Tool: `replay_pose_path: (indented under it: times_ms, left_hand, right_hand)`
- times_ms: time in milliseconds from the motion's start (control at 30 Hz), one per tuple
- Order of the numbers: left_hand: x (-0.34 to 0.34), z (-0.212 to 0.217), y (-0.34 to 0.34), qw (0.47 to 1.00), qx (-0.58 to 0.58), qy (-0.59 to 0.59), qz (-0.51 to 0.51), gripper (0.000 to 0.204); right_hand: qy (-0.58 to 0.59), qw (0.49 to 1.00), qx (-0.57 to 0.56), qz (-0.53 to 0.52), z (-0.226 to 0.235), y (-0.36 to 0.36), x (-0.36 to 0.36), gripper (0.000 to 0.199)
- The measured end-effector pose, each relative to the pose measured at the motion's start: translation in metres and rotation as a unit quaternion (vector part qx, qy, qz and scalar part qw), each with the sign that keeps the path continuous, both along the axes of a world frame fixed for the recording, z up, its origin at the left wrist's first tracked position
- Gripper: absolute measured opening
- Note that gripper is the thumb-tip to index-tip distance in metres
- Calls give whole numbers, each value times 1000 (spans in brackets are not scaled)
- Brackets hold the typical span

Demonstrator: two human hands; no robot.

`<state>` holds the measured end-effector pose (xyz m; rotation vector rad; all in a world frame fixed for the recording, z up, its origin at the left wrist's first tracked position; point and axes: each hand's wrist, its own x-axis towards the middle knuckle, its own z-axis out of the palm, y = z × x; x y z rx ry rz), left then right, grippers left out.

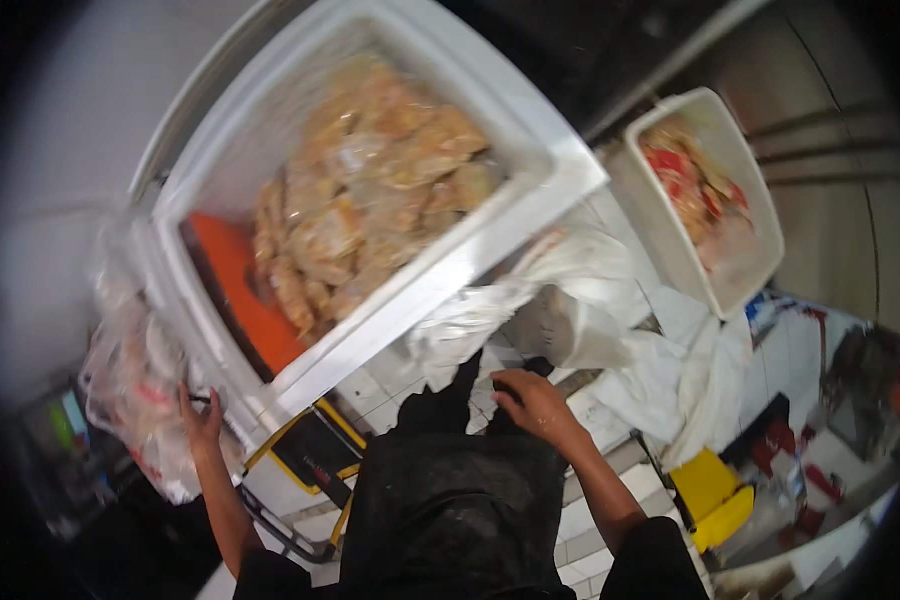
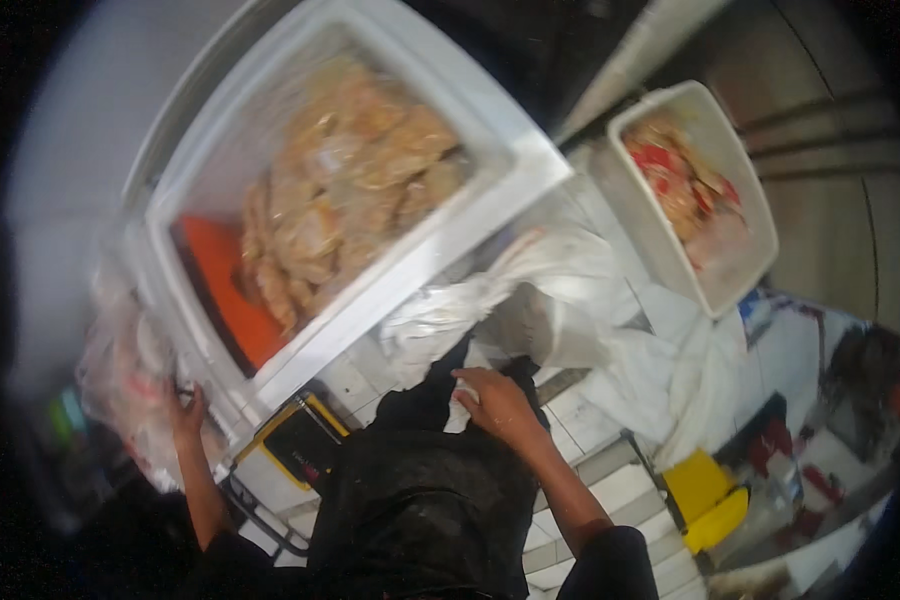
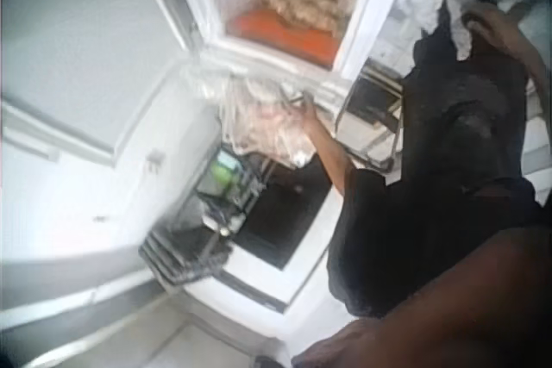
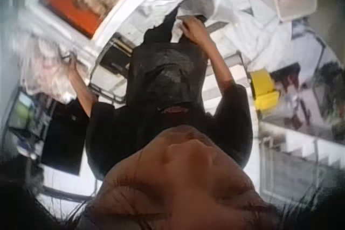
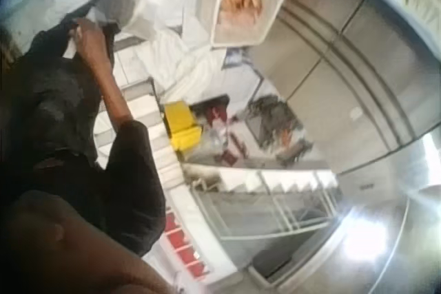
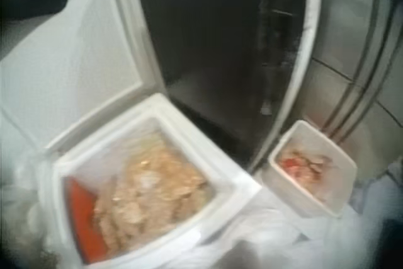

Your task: The person unloads packages of frozen meat from sacks into a chest freezer, arranges the items inside, and closes the freezer lid. The person then gathers the empty sacks and discards them into a trash bin.

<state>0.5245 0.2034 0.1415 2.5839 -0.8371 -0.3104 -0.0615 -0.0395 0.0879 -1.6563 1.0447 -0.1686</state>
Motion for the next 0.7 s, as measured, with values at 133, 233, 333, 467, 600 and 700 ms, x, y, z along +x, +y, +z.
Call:
replay_pose_path:
  times_ms: [133, 233, 333, 467, 600, 700]
  left_hand:
    - [-32, -23, -59, 975, 207, -76, -35, 76]
    - [-71, -14, -103, 885, 445, -128, -45, 99]
    - [-58, -28, -91, 871, 440, -176, 125, 94]
    - [-39, -42, -68, 870, 347, -249, 247, 53]
    - [-41, -31, -65, 816, 510, -271, -10, 34]
    - [-30, -38, -61, 817, 503, -274, 64, 33]
  right_hand:
    - [99, 984, -4, -148, -33, 20, -100, 28]
    - [124, 965, 4, -233, -48, 45, -151, 28]
    - [121, 941, 83, -305, -69, 75, -185, 31]
    - [114, 927, 124, -335, -83, 117, -222, 32]
    - [128, 909, 159, -362, -90, 146, -250, 33]
    - [112, 908, 163, -368, -99, 156, -256, 33]
